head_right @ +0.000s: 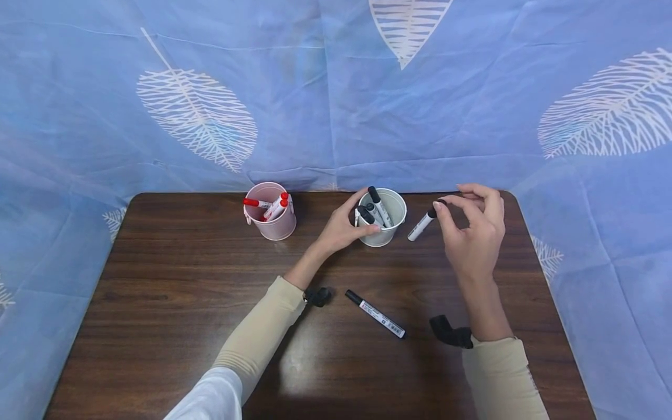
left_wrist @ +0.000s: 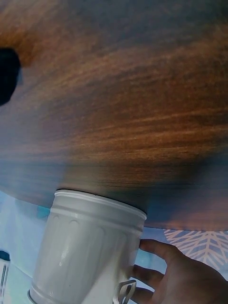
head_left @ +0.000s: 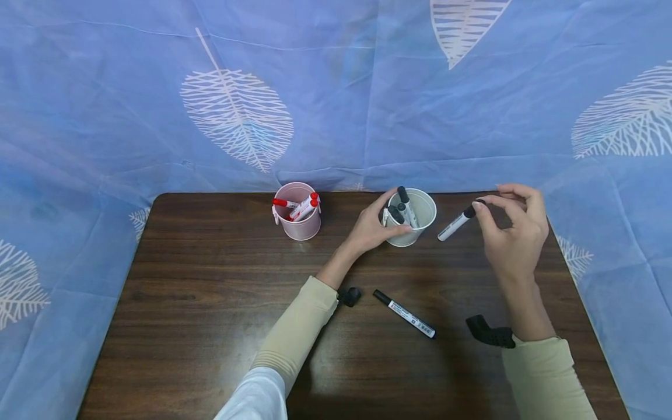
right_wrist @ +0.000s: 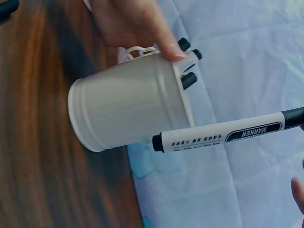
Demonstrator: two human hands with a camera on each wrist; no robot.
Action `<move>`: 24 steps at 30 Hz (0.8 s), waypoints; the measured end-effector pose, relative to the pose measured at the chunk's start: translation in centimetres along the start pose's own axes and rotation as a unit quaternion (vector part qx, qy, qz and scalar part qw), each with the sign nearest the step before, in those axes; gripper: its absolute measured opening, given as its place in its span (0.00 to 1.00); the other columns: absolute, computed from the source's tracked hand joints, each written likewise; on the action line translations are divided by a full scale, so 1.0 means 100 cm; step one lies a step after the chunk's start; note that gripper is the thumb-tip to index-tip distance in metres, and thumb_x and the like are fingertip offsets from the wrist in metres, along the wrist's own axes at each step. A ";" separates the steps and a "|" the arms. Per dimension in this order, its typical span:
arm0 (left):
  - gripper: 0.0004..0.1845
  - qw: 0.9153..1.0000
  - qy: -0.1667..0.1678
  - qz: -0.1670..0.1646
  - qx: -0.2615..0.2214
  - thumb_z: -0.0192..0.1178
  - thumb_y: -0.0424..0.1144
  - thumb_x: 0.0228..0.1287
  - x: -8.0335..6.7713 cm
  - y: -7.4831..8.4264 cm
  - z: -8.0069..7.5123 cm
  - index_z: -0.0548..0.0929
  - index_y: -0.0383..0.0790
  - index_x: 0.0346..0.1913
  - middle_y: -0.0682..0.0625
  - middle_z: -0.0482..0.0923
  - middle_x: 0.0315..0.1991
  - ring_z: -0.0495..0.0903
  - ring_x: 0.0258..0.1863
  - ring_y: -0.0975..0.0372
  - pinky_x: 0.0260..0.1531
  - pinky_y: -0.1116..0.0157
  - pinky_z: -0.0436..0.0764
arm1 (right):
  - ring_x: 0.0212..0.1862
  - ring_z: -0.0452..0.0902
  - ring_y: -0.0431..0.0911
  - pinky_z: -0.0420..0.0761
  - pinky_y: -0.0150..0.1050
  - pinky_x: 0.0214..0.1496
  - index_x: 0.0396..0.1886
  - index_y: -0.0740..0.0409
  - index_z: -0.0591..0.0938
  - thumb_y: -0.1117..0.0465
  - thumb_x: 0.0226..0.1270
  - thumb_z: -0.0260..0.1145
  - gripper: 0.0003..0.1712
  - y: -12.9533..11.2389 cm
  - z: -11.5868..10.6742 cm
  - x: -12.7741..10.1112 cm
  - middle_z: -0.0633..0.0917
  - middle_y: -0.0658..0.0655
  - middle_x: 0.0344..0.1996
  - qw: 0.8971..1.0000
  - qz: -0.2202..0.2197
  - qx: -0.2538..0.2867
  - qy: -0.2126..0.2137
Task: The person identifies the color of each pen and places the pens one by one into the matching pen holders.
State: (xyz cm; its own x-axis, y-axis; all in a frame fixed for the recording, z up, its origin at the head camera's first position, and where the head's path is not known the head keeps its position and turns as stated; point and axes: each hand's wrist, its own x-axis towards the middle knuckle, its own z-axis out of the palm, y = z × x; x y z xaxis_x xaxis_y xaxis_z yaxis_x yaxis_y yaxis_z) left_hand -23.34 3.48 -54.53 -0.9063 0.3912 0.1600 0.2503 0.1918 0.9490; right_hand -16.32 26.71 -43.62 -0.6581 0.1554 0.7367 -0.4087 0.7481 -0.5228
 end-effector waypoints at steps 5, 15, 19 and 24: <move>0.48 1.000 0.004 0.007 0.005 0.75 0.49 0.55 0.000 -0.001 0.001 0.59 0.63 0.76 0.58 0.67 0.70 0.67 0.66 0.67 0.62 0.61 0.70 | 0.50 0.75 0.65 0.72 0.48 0.52 0.33 0.75 0.87 0.72 0.57 0.74 0.07 -0.011 -0.001 0.011 0.80 0.74 0.47 0.999 0.001 0.019 0.027; 0.48 1.000 0.002 0.017 -0.005 0.74 0.47 0.56 -0.001 -0.002 0.002 0.58 0.63 0.76 0.61 0.65 0.70 0.65 0.67 0.69 0.63 0.60 0.69 | 0.50 0.75 0.59 0.70 0.42 0.50 0.31 0.72 0.88 0.64 0.60 0.74 0.11 -0.013 0.001 0.022 0.82 0.64 0.47 0.999 -0.002 0.039 0.036; 0.47 1.000 0.003 0.019 -0.011 0.74 0.47 0.56 -0.001 -0.001 0.002 0.59 0.61 0.76 0.60 0.65 0.70 0.66 0.66 0.69 0.62 0.61 0.70 | 0.51 0.76 0.55 0.70 0.41 0.49 0.31 0.68 0.89 0.60 0.61 0.74 0.12 -0.016 0.003 0.031 0.83 0.52 0.48 0.998 -0.011 0.053 0.040; 0.47 1.000 0.002 0.015 -0.005 0.74 0.47 0.57 0.000 -0.001 0.003 0.59 0.61 0.76 0.60 0.65 0.70 0.65 0.67 0.69 0.63 0.61 0.69 | 0.51 0.75 0.50 0.69 0.38 0.52 0.31 0.67 0.89 0.62 0.61 0.74 0.10 -0.020 0.012 0.041 0.81 0.47 0.49 0.996 -0.015 0.082 0.033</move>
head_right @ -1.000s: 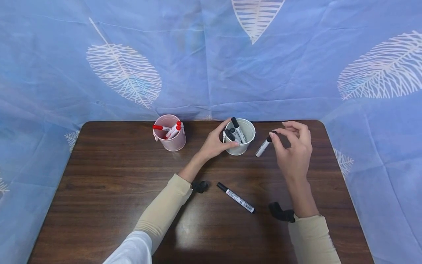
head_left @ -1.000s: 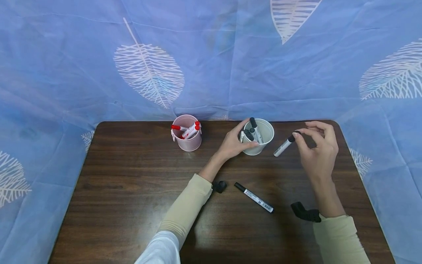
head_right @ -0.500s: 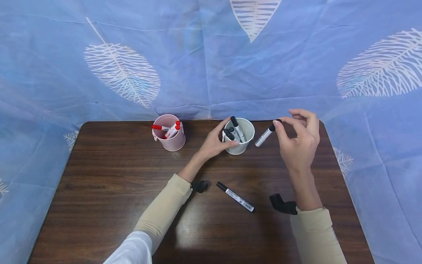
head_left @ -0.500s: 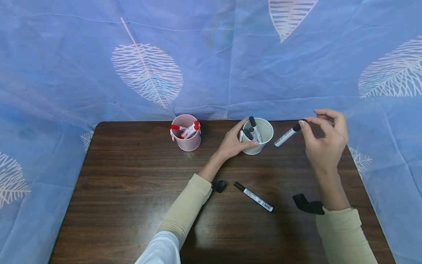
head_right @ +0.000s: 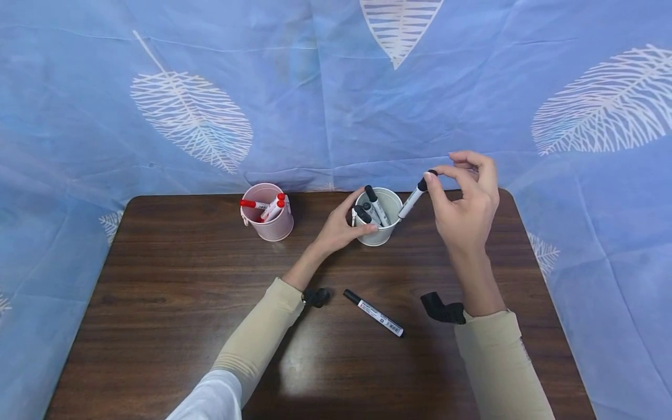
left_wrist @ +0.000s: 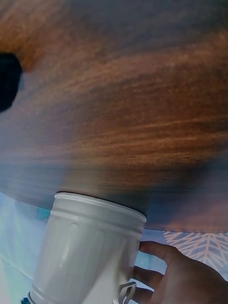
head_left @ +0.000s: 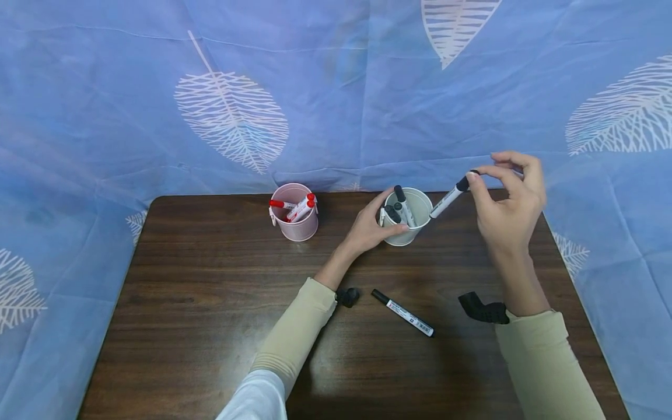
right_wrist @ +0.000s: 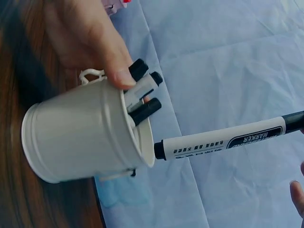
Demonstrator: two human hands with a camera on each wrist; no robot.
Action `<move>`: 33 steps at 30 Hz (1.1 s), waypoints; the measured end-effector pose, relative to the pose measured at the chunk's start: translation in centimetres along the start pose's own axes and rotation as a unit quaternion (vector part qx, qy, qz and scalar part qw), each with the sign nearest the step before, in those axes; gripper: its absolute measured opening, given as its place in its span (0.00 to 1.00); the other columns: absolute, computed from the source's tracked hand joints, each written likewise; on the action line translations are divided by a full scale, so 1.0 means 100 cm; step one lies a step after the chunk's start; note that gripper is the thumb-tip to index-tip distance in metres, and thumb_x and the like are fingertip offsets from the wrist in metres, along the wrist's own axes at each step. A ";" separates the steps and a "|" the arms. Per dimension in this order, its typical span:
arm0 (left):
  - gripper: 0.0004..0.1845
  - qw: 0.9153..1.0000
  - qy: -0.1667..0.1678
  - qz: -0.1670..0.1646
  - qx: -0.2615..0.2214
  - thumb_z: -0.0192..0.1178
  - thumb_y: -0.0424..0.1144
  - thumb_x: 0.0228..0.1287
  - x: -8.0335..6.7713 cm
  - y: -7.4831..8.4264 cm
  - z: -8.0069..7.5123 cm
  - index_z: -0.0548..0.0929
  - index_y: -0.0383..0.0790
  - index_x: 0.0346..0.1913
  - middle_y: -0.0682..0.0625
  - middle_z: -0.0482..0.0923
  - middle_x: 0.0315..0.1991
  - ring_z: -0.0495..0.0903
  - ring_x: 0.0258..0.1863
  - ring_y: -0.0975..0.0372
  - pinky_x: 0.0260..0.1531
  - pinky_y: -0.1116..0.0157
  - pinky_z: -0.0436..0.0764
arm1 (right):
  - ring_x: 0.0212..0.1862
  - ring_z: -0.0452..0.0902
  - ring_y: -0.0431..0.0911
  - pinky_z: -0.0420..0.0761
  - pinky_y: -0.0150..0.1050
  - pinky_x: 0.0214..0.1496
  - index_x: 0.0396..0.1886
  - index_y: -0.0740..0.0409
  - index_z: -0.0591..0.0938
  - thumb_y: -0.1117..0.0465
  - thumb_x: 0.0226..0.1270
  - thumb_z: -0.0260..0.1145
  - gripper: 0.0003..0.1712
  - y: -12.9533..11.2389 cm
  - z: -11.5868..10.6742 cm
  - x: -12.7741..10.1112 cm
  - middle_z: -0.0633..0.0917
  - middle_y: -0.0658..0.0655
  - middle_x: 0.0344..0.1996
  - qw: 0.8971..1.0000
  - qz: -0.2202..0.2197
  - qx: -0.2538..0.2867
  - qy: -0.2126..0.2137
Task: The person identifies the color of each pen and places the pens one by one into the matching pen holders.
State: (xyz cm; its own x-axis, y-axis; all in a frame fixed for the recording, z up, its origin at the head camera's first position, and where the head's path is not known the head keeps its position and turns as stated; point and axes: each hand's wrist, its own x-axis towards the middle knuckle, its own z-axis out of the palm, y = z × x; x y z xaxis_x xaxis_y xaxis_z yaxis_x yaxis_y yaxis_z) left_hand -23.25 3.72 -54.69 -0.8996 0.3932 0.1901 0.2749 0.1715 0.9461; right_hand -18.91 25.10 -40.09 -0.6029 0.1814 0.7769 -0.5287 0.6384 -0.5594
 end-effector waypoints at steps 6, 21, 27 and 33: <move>0.47 1.000 -0.004 0.002 0.002 0.74 0.48 0.57 0.000 0.000 0.001 0.59 0.61 0.77 0.61 0.65 0.70 0.65 0.66 0.69 0.63 0.62 0.69 | 0.49 0.75 0.51 0.69 0.39 0.55 0.32 0.67 0.90 0.67 0.59 0.74 0.05 0.002 0.013 0.001 0.81 0.60 0.48 1.000 0.012 0.010 -0.014; 0.46 1.000 -0.003 -0.003 0.004 0.73 0.48 0.58 0.000 0.003 0.001 0.59 0.61 0.76 0.59 0.66 0.70 0.67 0.65 0.68 0.61 0.62 0.70 | 0.52 0.74 0.59 0.70 0.54 0.54 0.35 0.66 0.89 0.63 0.61 0.74 0.08 0.014 0.030 -0.014 0.80 0.62 0.52 0.993 0.038 -0.036 -0.107; 0.47 1.000 0.001 0.001 0.004 0.73 0.47 0.58 0.000 0.001 0.002 0.58 0.60 0.77 0.59 0.66 0.70 0.66 0.66 0.69 0.63 0.62 0.68 | 0.54 0.73 0.60 0.70 0.56 0.52 0.35 0.67 0.88 0.63 0.62 0.74 0.09 0.019 0.034 -0.020 0.79 0.64 0.53 0.986 0.043 -0.053 -0.149; 0.47 1.000 0.001 0.000 0.002 0.73 0.46 0.58 -0.001 0.000 0.001 0.58 0.60 0.77 0.58 0.65 0.71 0.65 0.67 0.68 0.65 0.60 0.67 | 0.61 0.71 0.60 0.70 0.59 0.56 0.47 0.66 0.87 0.56 0.65 0.71 0.18 0.026 0.035 -0.026 0.77 0.63 0.59 0.973 0.087 -0.088 -0.194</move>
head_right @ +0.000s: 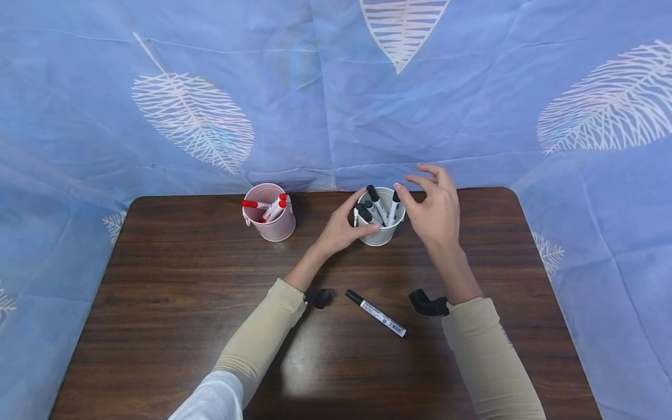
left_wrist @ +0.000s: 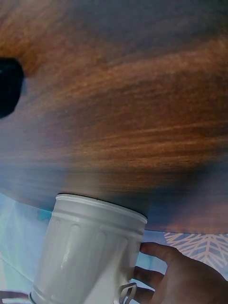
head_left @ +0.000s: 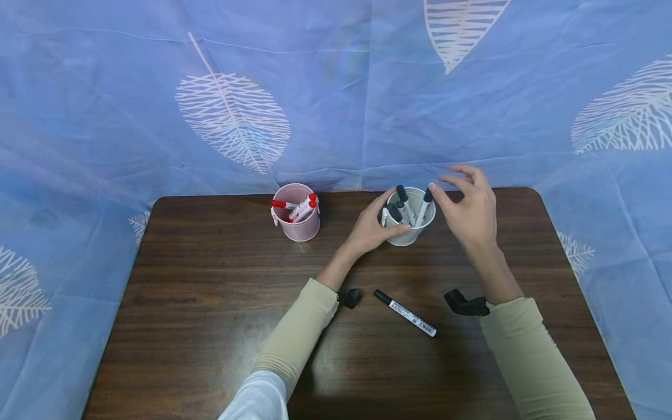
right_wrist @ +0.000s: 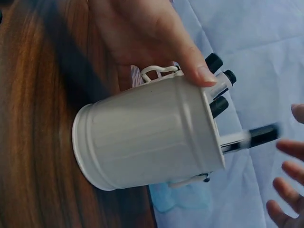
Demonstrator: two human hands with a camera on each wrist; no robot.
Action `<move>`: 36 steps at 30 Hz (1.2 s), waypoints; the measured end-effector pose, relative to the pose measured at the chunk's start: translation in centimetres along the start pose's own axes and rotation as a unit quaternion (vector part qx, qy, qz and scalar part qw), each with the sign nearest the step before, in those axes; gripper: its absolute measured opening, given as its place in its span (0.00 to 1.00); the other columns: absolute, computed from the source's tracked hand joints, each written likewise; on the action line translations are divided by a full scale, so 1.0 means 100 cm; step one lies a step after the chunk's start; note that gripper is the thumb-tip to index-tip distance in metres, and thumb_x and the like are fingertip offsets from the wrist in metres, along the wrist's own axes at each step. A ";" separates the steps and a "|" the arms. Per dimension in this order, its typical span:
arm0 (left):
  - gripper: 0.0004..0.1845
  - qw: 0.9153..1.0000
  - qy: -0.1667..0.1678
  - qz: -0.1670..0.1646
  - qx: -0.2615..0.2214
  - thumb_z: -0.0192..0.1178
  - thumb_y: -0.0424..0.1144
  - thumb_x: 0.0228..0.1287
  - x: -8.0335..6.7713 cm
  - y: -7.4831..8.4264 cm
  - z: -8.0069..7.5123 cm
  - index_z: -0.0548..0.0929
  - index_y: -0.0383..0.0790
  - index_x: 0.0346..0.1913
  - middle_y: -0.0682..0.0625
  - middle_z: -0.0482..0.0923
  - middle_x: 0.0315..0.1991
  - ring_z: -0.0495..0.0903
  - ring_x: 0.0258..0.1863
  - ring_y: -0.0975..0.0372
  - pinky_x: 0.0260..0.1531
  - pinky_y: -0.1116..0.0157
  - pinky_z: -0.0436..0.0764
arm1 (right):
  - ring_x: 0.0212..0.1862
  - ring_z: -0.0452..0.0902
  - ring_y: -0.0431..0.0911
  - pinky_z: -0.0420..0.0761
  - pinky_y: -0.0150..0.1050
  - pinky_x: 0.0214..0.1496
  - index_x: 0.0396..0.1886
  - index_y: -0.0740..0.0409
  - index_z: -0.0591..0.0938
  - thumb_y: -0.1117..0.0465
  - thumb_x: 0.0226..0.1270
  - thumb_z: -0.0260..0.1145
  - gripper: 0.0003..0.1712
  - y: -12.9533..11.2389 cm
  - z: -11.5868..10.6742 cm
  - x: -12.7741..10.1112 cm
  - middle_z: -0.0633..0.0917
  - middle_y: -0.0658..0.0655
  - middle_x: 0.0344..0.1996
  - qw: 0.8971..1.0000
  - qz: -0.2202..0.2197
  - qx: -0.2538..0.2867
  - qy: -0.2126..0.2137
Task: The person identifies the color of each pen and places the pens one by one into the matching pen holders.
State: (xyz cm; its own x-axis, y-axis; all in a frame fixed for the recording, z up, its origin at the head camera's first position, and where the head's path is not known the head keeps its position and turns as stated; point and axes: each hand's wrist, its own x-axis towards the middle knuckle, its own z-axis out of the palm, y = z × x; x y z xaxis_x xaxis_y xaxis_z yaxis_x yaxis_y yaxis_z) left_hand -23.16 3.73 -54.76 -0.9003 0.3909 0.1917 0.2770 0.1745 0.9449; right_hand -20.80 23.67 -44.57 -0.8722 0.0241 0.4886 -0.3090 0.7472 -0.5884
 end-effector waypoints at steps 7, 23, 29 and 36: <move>0.47 1.000 0.000 -0.005 -0.002 0.73 0.47 0.58 -0.001 0.000 0.000 0.58 0.62 0.77 0.60 0.64 0.71 0.65 0.68 0.67 0.65 0.58 0.68 | 0.69 0.63 0.61 0.64 0.63 0.66 0.69 0.60 0.74 0.48 0.64 0.72 0.37 0.006 -0.002 -0.004 0.66 0.58 0.72 0.999 0.037 -0.006 -0.038; 0.49 1.000 -0.001 -0.015 -0.007 0.74 0.44 0.57 -0.002 0.001 0.001 0.57 0.55 0.78 0.53 0.62 0.74 0.64 0.70 0.60 0.67 0.53 0.66 | 0.66 0.66 0.63 0.66 0.66 0.61 0.66 0.59 0.77 0.52 0.59 0.75 0.36 0.012 -0.005 -0.018 0.65 0.58 0.73 0.998 0.016 -0.012 -0.053; 0.48 0.999 -0.025 -0.021 0.003 0.72 0.48 0.59 -0.002 0.001 0.004 0.55 0.61 0.78 0.56 0.60 0.74 0.63 0.70 0.63 0.65 0.54 0.68 | 0.65 0.66 0.64 0.65 0.67 0.59 0.65 0.60 0.78 0.52 0.57 0.77 0.36 0.020 -0.008 -0.036 0.65 0.58 0.73 0.997 0.025 -0.025 -0.066; 0.49 1.000 -0.007 -0.011 0.008 0.73 0.47 0.58 -0.003 0.000 -0.003 0.55 0.61 0.78 0.56 0.61 0.73 0.64 0.69 0.64 0.65 0.57 0.68 | 0.66 0.64 0.66 0.65 0.68 0.61 0.68 0.59 0.75 0.55 0.51 0.80 0.44 0.028 0.002 -0.048 0.66 0.63 0.71 0.997 -0.032 -0.019 -0.067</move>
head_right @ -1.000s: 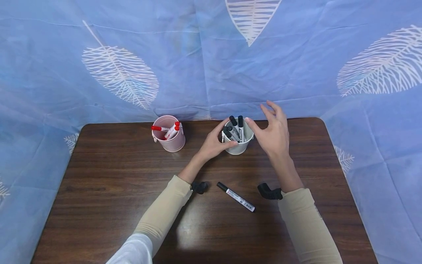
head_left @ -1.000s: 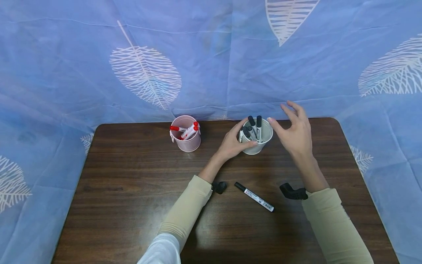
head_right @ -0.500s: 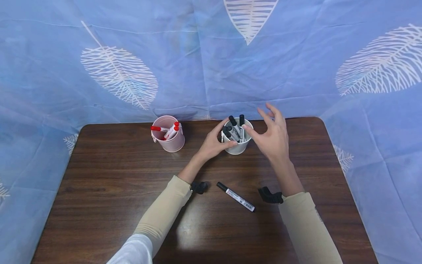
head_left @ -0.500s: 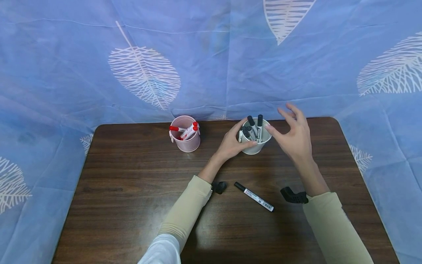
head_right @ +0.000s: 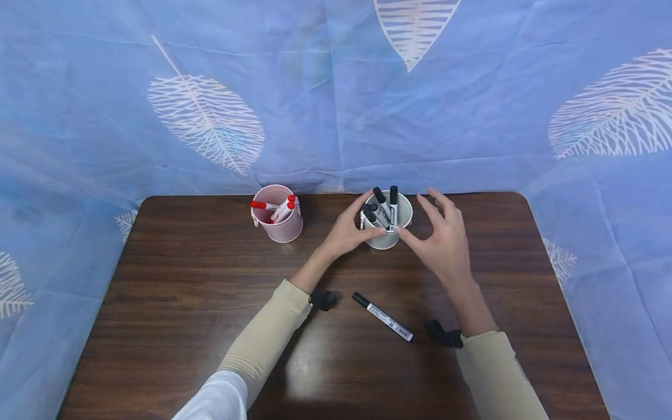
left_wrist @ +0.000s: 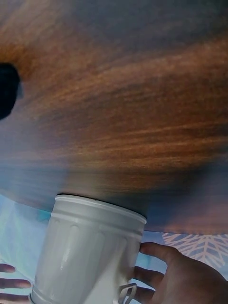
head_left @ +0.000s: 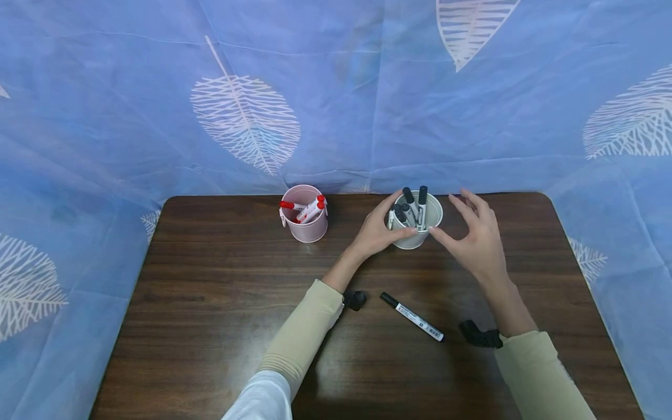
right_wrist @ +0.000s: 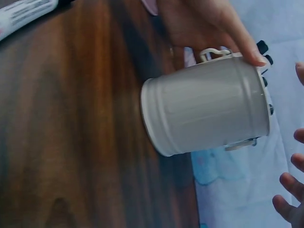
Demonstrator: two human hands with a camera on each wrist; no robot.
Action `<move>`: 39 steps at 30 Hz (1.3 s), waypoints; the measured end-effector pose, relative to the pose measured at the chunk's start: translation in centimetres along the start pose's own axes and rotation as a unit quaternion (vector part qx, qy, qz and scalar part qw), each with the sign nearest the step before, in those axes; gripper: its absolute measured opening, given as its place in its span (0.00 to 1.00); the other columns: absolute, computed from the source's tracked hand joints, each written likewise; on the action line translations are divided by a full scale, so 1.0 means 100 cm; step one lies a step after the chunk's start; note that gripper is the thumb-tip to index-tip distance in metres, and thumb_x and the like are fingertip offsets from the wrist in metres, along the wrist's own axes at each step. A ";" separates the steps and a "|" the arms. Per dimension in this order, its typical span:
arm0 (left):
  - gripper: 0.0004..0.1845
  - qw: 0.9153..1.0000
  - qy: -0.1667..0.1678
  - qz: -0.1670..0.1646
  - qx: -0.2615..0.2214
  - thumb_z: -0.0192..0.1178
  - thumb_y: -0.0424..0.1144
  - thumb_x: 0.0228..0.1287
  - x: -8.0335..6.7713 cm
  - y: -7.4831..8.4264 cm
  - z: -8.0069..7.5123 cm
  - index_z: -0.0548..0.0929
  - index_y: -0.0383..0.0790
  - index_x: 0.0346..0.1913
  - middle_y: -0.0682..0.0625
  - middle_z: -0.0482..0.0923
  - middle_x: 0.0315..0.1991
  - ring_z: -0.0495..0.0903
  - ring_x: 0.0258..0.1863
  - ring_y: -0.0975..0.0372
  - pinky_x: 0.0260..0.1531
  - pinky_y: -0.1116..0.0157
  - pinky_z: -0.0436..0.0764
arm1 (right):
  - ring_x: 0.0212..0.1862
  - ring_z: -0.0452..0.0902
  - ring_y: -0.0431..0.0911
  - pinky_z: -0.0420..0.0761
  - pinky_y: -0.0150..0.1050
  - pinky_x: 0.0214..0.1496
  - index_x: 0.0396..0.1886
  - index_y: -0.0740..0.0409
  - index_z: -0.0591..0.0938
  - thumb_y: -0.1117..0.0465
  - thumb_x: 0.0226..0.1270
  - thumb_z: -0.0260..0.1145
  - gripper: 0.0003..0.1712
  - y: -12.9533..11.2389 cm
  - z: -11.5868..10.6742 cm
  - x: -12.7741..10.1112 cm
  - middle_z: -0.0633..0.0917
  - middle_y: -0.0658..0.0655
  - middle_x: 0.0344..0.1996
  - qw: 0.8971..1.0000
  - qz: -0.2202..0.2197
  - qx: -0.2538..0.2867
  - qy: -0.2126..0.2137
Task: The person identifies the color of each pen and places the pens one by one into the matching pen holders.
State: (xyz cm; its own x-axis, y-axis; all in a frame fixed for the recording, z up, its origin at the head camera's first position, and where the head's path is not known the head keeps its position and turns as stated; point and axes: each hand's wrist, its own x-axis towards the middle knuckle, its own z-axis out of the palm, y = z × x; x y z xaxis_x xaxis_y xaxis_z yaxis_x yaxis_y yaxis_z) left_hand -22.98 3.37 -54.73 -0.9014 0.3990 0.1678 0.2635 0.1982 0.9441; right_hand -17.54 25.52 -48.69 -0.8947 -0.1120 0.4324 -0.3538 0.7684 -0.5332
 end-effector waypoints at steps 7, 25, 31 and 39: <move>0.48 1.000 0.000 -0.002 0.007 0.73 0.48 0.58 0.000 0.001 -0.004 0.55 0.62 0.78 0.56 0.62 0.73 0.65 0.69 0.64 0.65 0.57 0.68 | 0.65 0.65 0.68 0.66 0.70 0.59 0.68 0.61 0.75 0.54 0.45 0.82 0.48 0.005 0.015 -0.022 0.70 0.65 0.69 0.998 -0.062 -0.004 -0.001; 0.48 0.999 0.001 -0.015 0.030 0.71 0.49 0.60 -0.002 0.002 -0.008 0.54 0.64 0.78 0.53 0.62 0.73 0.66 0.68 0.61 0.62 0.54 0.70 | 0.67 0.62 0.67 0.63 0.71 0.60 0.74 0.54 0.68 0.50 0.46 0.81 0.54 0.007 0.027 -0.064 0.67 0.64 0.71 0.998 -0.004 -0.026 -0.058; 0.47 0.999 -0.004 -0.022 0.030 0.71 0.51 0.60 -0.003 0.003 -0.004 0.55 0.65 0.78 0.55 0.61 0.74 0.65 0.69 0.62 0.63 0.55 0.69 | 0.65 0.63 0.66 0.63 0.71 0.59 0.74 0.51 0.68 0.49 0.47 0.81 0.53 0.012 0.026 -0.086 0.68 0.63 0.70 0.994 -0.013 -0.033 -0.104; 0.47 0.999 -0.008 -0.018 0.026 0.71 0.51 0.60 -0.001 0.004 -0.003 0.55 0.66 0.77 0.56 0.61 0.73 0.65 0.68 0.63 0.62 0.56 0.70 | 0.64 0.66 0.66 0.65 0.70 0.59 0.72 0.52 0.71 0.46 0.45 0.82 0.53 0.011 0.028 -0.103 0.70 0.64 0.68 0.989 -0.046 -0.038 -0.132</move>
State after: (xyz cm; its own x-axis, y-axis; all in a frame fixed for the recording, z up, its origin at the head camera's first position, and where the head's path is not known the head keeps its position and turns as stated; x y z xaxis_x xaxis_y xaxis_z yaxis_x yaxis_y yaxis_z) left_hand -22.89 3.18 -54.28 -0.9049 0.4054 0.1298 0.2498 0.2589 0.9330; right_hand -9.50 25.79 -55.75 -0.9031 -0.3368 0.2665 -0.4249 0.7911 -0.4400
